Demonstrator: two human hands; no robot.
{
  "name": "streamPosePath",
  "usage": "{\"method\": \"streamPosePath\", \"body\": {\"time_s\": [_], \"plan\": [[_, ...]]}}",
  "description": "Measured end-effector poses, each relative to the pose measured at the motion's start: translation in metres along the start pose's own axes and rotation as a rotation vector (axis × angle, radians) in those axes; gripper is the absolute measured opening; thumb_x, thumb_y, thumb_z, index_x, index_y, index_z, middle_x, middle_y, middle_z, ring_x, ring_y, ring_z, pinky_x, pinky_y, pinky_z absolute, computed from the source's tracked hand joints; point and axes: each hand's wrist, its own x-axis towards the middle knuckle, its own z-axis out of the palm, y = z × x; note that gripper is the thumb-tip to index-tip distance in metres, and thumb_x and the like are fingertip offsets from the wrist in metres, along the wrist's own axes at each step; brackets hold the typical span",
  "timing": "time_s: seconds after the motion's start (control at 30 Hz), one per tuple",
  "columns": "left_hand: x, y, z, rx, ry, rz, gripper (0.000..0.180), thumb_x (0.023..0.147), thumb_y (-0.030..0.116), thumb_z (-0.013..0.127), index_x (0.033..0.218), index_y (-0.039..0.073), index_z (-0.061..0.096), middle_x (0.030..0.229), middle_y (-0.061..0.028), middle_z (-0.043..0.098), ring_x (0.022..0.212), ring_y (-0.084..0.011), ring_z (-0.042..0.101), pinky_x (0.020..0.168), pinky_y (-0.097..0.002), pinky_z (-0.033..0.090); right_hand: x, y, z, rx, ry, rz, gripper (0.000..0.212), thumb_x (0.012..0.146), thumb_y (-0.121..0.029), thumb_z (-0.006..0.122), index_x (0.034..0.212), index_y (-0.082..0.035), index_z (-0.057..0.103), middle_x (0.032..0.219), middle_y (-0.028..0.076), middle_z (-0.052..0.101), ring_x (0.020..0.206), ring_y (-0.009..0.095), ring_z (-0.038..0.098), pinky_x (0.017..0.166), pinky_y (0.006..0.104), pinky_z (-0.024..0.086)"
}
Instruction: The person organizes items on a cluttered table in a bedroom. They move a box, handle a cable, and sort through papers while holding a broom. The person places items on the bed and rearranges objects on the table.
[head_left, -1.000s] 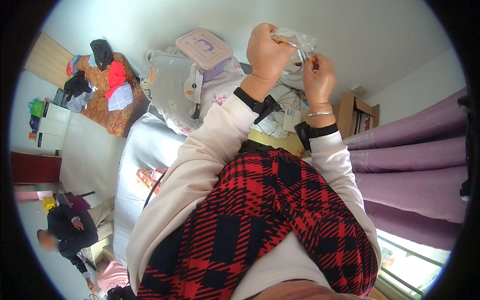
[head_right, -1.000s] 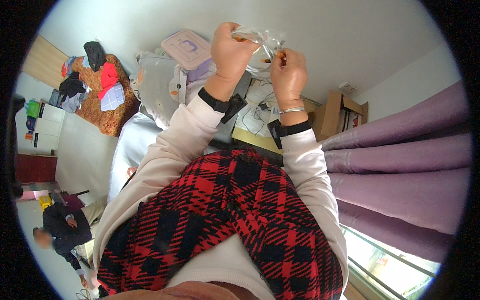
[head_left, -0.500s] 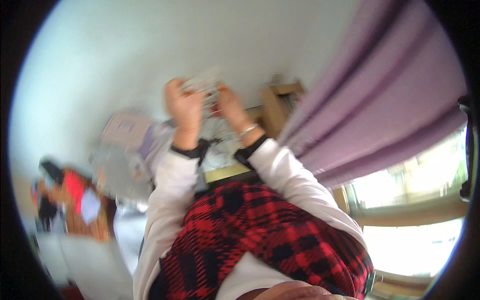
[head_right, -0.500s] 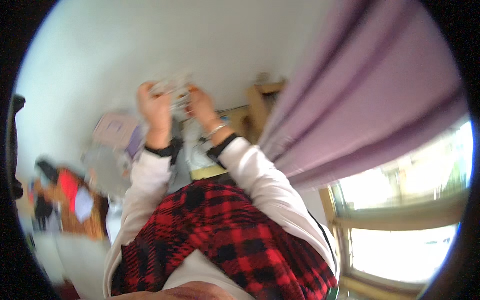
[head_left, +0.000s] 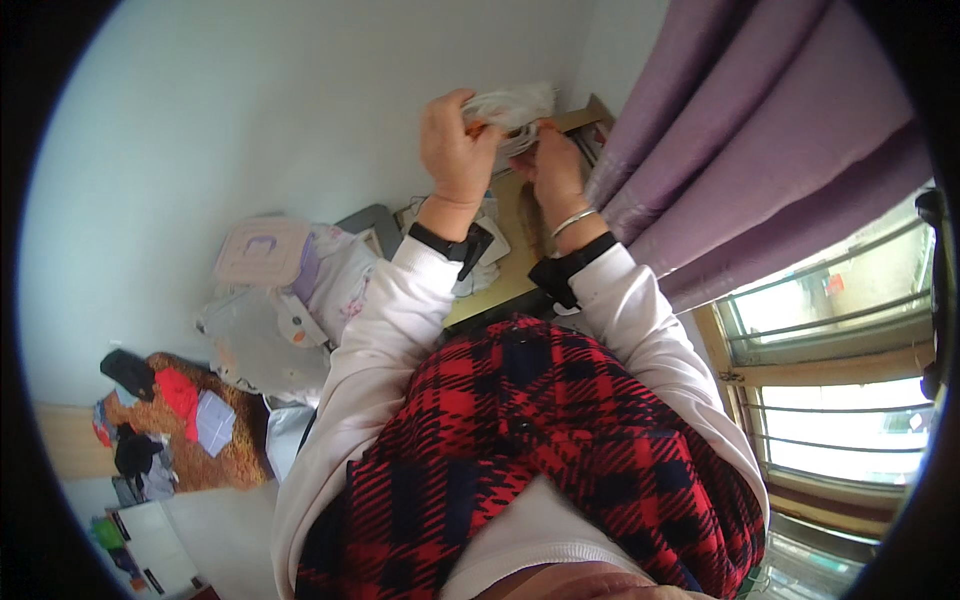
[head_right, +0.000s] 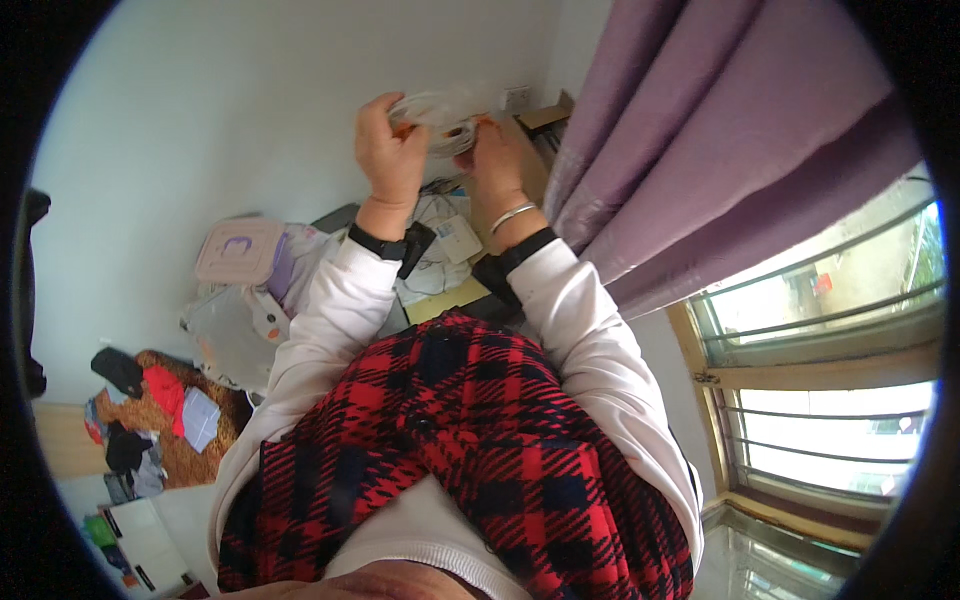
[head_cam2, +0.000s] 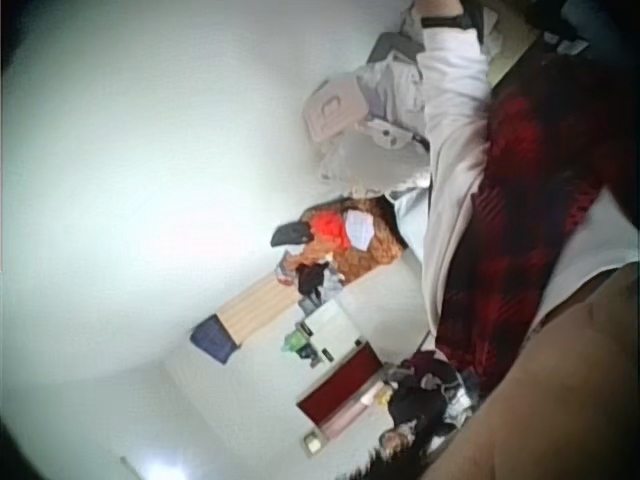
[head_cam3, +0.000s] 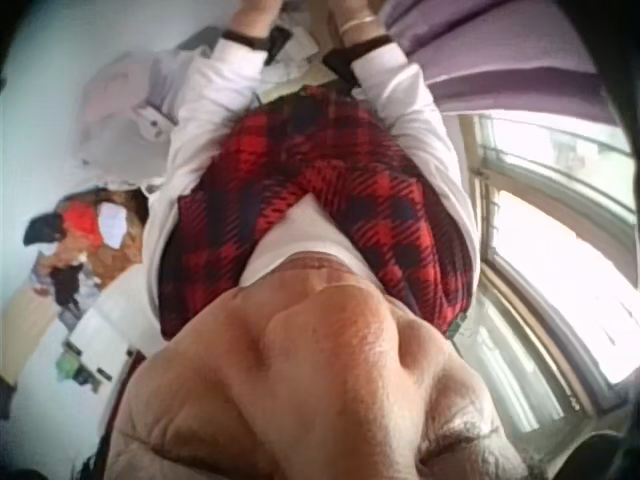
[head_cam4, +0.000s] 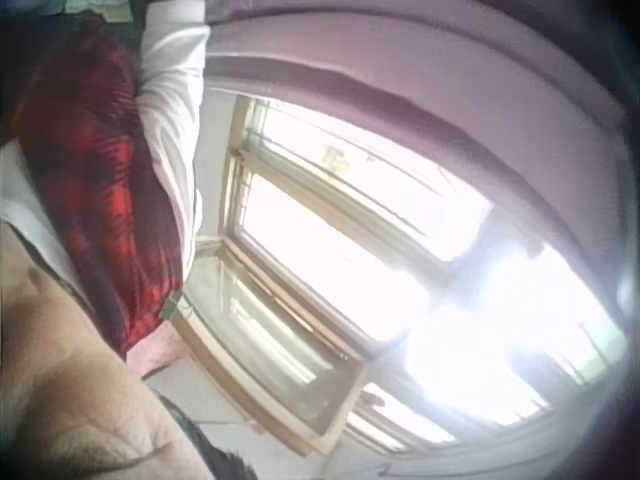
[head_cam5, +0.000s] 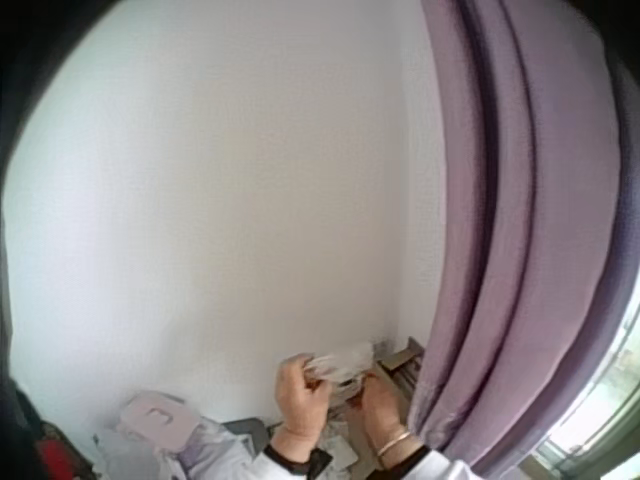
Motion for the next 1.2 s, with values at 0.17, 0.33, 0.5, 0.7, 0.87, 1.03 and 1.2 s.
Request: {"method": "streamPosePath", "body": {"time_s": [0.17,0.33,0.5,0.7,0.87,1.03,1.2], "plan": [[-0.011,-0.008,-0.006,-0.075,0.01,-0.153,0.025,0.069,0.005,0.063,0.091,0.005,0.052,0.084,-0.0095,0.056,0.071,-0.0276,0.055,0.06,-0.0338,0.045,-0.008,-0.014,0.008,0.367,0.033,0.192,0.021,0.086,-0.014,0.041,0.098,-0.003,0.055,0.086,0.008,0.06,0.069,0.019,0.06,0.056,0.0312,0.051],[-0.032,-0.036,-0.025,-0.072,-0.037,-0.256,0.009,0.078,0.006,0.057,0.085,0.005,0.052,0.073,-0.0102,0.056,0.061,-0.0258,0.056,0.053,-0.0327,0.044,-0.007,-0.023,0.028,0.38,-0.01,0.161,0.018,0.083,-0.008,0.047,0.096,-0.002,0.057,0.082,0.007,0.061,0.066,0.016,0.06,0.049,0.0262,0.048],[-0.043,-0.049,-0.035,-0.115,-0.065,-0.367,0.005,0.082,0.003,0.053,0.085,0.002,0.05,0.069,-0.006,0.058,0.062,-0.0126,0.058,0.059,-0.0241,0.046,-0.012,-0.014,0.052,0.436,-0.035,0.074,0.017,0.083,-0.009,0.046,0.093,-0.001,0.057,0.081,0.007,0.061,0.068,0.016,0.06,0.053,0.0266,0.048],[-0.056,-0.034,-0.05,-0.187,-0.126,-0.485,0.006,0.082,0.003,0.055,0.085,0.001,0.05,0.07,-0.0054,0.058,0.065,-0.0113,0.059,0.059,-0.0228,0.046,-0.002,-0.004,0.063,0.437,-0.012,0.014,0.021,0.084,-0.015,0.044,0.088,0.0,0.058,0.082,0.009,0.061,0.068,0.016,0.059,0.058,0.0288,0.048],[-0.059,-0.019,-0.06,-0.264,-0.201,-0.417,0.011,0.079,0.008,0.058,0.084,0.003,0.05,0.074,-0.0069,0.056,0.064,-0.0186,0.057,0.059,-0.0282,0.046,0.018,0.017,0.058,0.126,-0.033,-0.189,0.019,0.082,-0.01,0.04,0.084,-0.002,0.058,0.081,0.006,0.059,0.069,0.016,0.056,0.059,0.0283,0.046],[-0.06,-0.004,-0.066,-0.805,-0.297,-0.879,0.011,0.08,0.009,0.058,0.085,0.004,0.05,0.081,-0.0046,0.055,0.073,-0.0152,0.057,0.063,-0.0277,0.049,0.023,0.025,0.054,0.428,0.07,-0.037,0.019,0.081,-0.009,0.04,0.083,-0.002,0.057,0.08,0.005,0.057,0.069,0.017,0.055,0.059,0.0286,0.045],[-0.05,-0.003,-0.065,-1.136,-0.203,-1.2,0.014,0.079,0.012,0.06,0.084,0.005,0.049,0.084,-0.0046,0.055,0.077,-0.0142,0.056,0.067,-0.029,0.05,0.014,0.006,0.054,0.461,0.076,0.003,0.023,0.08,-0.01,0.044,0.086,0.003,0.061,0.088,0.007,0.061,0.075,0.018,0.057,0.063,0.0286,0.047]]}}
